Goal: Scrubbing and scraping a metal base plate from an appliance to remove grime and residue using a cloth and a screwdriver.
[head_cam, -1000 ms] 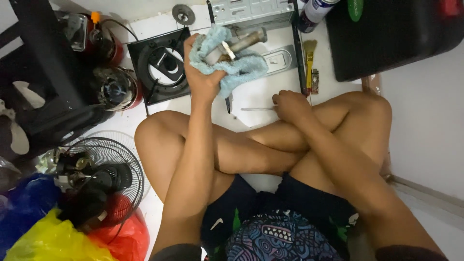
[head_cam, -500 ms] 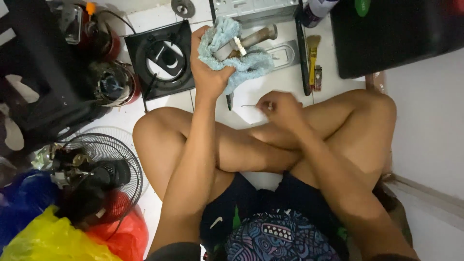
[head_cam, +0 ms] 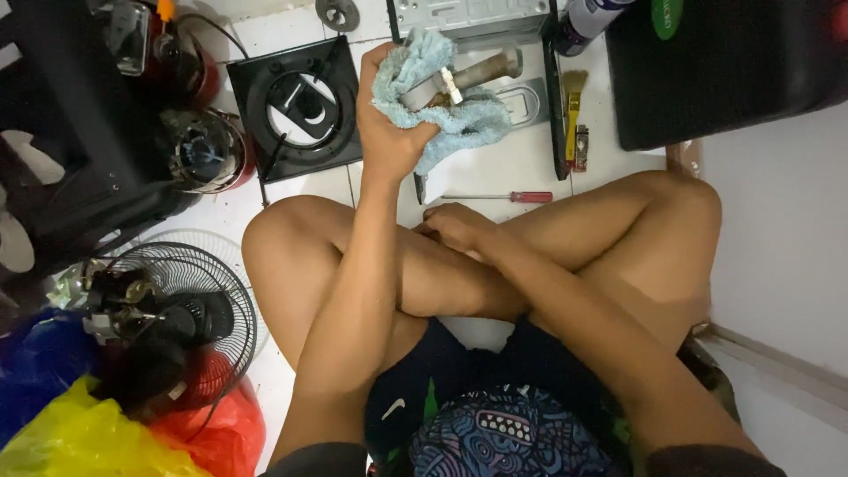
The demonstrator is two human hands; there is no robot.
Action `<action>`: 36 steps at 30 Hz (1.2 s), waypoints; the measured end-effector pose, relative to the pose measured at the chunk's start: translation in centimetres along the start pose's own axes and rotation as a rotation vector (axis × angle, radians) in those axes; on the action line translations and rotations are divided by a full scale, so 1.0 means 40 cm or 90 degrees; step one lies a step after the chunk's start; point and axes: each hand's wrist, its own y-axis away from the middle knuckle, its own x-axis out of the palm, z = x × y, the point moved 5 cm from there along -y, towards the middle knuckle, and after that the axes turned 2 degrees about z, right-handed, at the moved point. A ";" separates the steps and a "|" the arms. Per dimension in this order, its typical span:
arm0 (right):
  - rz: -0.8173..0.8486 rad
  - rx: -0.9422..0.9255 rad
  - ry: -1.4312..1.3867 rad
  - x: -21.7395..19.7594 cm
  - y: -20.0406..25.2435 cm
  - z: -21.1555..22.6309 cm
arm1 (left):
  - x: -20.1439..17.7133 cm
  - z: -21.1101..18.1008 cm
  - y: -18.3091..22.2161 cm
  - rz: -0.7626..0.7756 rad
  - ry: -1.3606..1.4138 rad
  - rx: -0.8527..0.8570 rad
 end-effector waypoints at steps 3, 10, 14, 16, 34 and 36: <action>-0.011 0.386 -0.401 -0.081 0.041 0.108 | 0.001 0.004 0.003 -0.004 -0.027 -0.010; -0.006 -0.077 0.099 0.016 -0.045 -0.019 | -0.003 0.009 0.003 0.017 -0.002 -0.025; 0.027 0.101 0.003 -0.016 -0.011 0.022 | -0.001 0.017 0.000 0.020 -0.011 -0.046; 0.017 0.083 0.034 -0.012 -0.003 0.018 | -0.007 0.017 0.002 0.019 -0.005 -0.046; -0.370 -0.154 -0.929 -0.236 0.215 -0.041 | -0.010 -0.006 0.001 0.025 -0.134 -0.057; -0.353 -0.212 -1.023 -0.236 0.222 -0.052 | -0.013 -0.005 0.001 0.017 -0.131 -0.048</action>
